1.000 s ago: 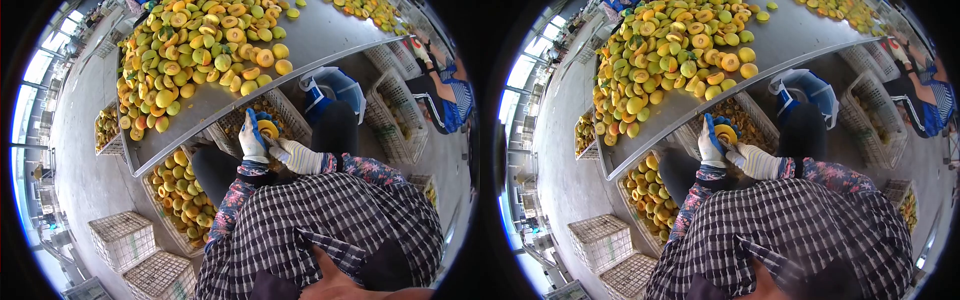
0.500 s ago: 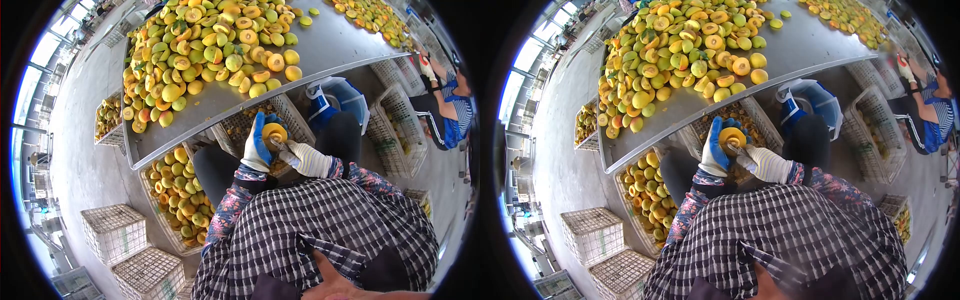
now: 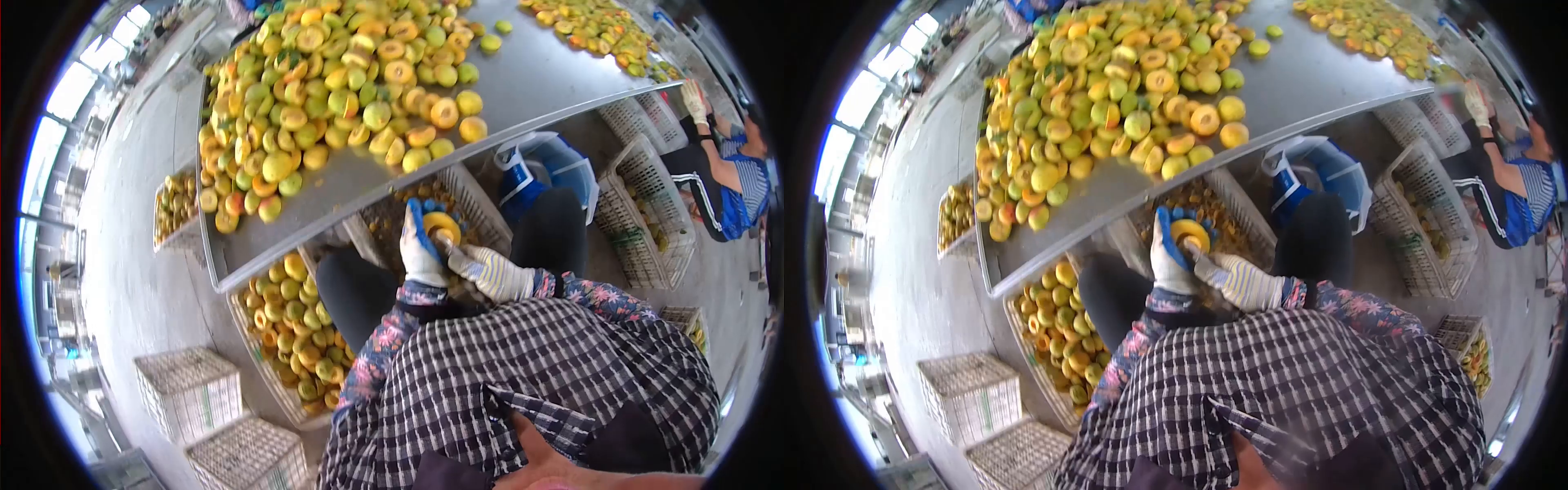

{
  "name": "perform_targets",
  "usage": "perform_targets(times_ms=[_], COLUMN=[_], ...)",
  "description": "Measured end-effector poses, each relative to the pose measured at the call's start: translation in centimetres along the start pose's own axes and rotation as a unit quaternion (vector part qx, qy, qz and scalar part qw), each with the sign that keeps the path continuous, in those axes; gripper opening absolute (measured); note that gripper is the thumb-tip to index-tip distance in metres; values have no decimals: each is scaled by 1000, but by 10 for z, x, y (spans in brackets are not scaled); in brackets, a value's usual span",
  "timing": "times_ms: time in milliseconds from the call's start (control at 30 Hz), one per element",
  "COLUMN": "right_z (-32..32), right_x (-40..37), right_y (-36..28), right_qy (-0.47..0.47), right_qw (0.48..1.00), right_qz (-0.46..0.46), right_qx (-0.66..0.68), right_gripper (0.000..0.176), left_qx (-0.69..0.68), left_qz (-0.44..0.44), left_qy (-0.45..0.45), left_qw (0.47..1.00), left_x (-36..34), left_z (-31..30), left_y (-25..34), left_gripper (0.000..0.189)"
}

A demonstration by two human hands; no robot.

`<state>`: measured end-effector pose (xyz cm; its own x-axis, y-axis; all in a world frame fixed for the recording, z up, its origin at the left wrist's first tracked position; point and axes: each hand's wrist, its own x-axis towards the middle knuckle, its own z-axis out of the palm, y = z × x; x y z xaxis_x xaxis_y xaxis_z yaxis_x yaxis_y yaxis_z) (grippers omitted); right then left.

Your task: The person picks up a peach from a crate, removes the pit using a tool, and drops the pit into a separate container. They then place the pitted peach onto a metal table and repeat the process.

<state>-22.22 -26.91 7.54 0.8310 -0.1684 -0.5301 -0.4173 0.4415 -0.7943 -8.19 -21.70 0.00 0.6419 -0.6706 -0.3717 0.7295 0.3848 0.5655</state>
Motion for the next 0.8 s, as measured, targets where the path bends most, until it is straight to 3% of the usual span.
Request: perform_targets(times_ms=[67,100,133,167,333,633,733,800], right_z=[-3,-12,-4,-3,-6,-9,-4,-5], right_x=[5,13,-5,-5,4,1,-4,1], right_y=[7,18,-6,-7,6,8,4,11], right_qy=[66,40,-12,-5,-56,-82,-44,-30], right_qw=[985,995,999,998,971,972,987,991], right_qz=[-62,-11,30,61,127,97,86,74], right_qx=[-144,-94,-8,4,196,197,126,104], right_gripper=[58,54,52,46,38,37,37,38], left_qx=[8,23,115,142,195,147,157,176], left_qz=[0,-15,65,81,138,105,36,59], left_qy=[1,9,-29,-36,-56,-41,-98,-105], left_qw=[1000,1000,991,986,970,983,982,977], left_x=[-8,-18,-16,-23,-20,-30,-31,-23], left_z=[7,22,13,19,18,29,28,16], left_y=[-2,5,1,6,3,8,18,9], left_gripper=[38,39,40,42,39,47,46,44])
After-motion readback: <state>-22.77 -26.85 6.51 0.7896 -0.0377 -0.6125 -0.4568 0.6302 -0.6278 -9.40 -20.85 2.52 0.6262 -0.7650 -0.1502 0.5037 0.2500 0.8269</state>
